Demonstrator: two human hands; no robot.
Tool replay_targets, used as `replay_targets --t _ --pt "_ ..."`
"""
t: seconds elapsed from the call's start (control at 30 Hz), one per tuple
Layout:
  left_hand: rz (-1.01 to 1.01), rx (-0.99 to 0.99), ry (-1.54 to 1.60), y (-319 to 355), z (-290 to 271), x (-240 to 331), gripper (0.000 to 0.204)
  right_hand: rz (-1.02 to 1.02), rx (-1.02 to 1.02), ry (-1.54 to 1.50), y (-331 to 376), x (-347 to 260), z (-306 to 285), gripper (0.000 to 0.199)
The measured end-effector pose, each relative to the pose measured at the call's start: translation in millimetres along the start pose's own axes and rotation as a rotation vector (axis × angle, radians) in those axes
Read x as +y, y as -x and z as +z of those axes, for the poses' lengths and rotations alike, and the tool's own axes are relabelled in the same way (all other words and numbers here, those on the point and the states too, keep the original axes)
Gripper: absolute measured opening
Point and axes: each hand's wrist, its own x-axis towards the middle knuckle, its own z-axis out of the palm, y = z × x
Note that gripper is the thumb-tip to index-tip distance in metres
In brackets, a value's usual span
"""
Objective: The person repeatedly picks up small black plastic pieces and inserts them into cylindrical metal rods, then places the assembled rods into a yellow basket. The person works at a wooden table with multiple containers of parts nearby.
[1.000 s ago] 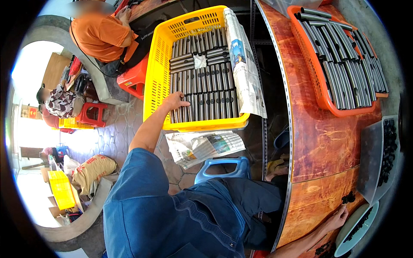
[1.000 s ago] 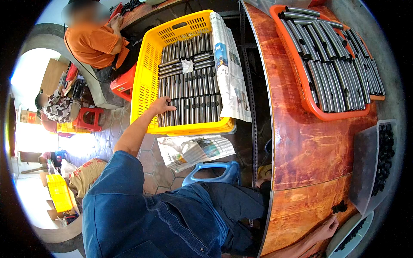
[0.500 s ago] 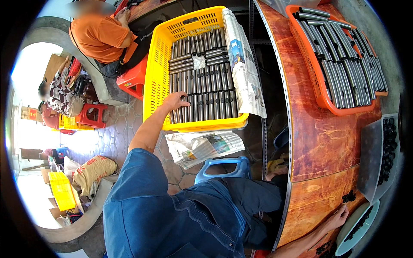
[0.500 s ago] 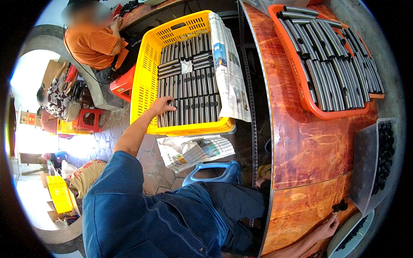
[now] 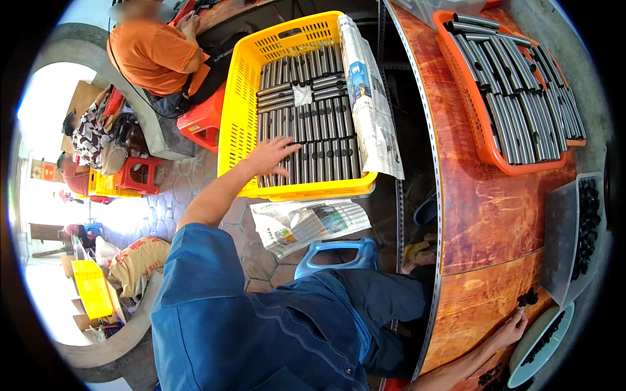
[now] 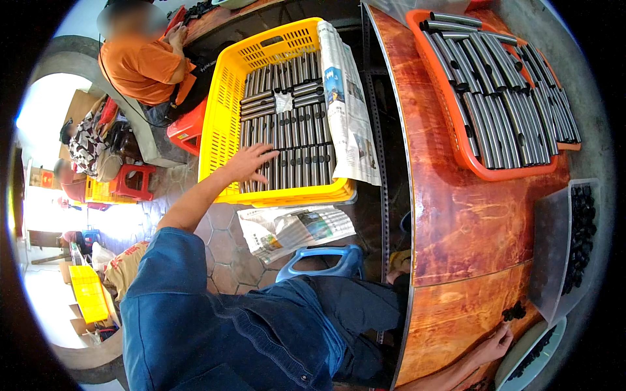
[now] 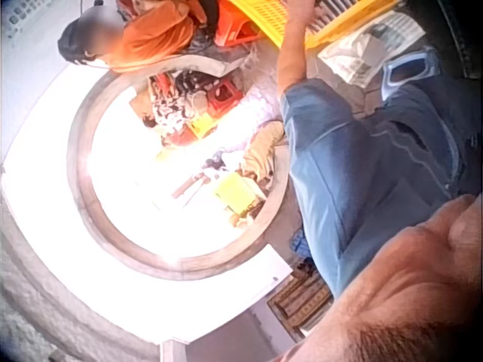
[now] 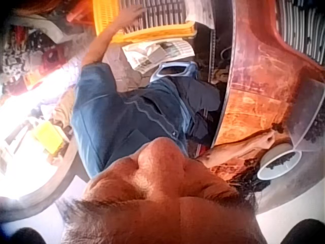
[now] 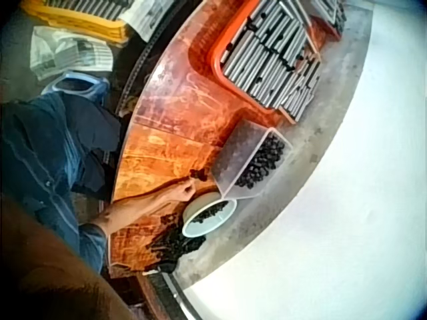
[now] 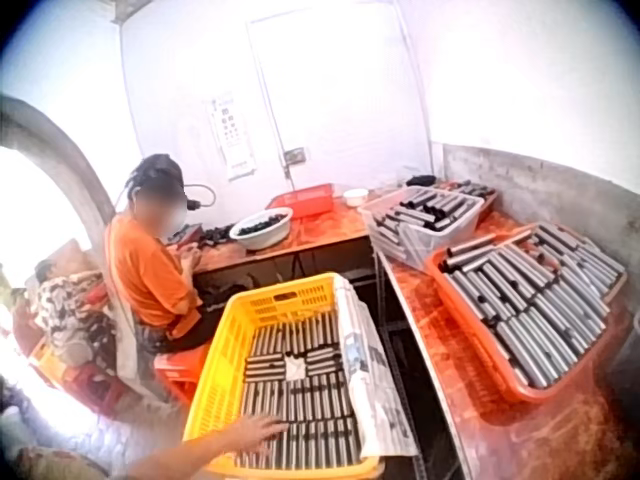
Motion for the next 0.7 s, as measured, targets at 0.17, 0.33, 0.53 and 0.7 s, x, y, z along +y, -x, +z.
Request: replay_targets --t 0.17,0.33,0.53,0.7 --pt "-0.030 -0.191 -0.068 4 28 -6 0.114 -0.013 0.025 -0.078 3 -4 5 0.030" --pt "-0.142 -0.156 0.082 -6 15 1 0.108 0.046 0.033 -0.102 14 -33 7 0.033" --pt "-0.348 0.573 0.660 -103 -45 46 0.065 -0.053 0.011 -0.102 10 -24 12 0.032" --pt "0.071 0.568 0.421 -186 -137 135 0.037 -0.037 0.045 -0.094 7 -10 8 0.030"
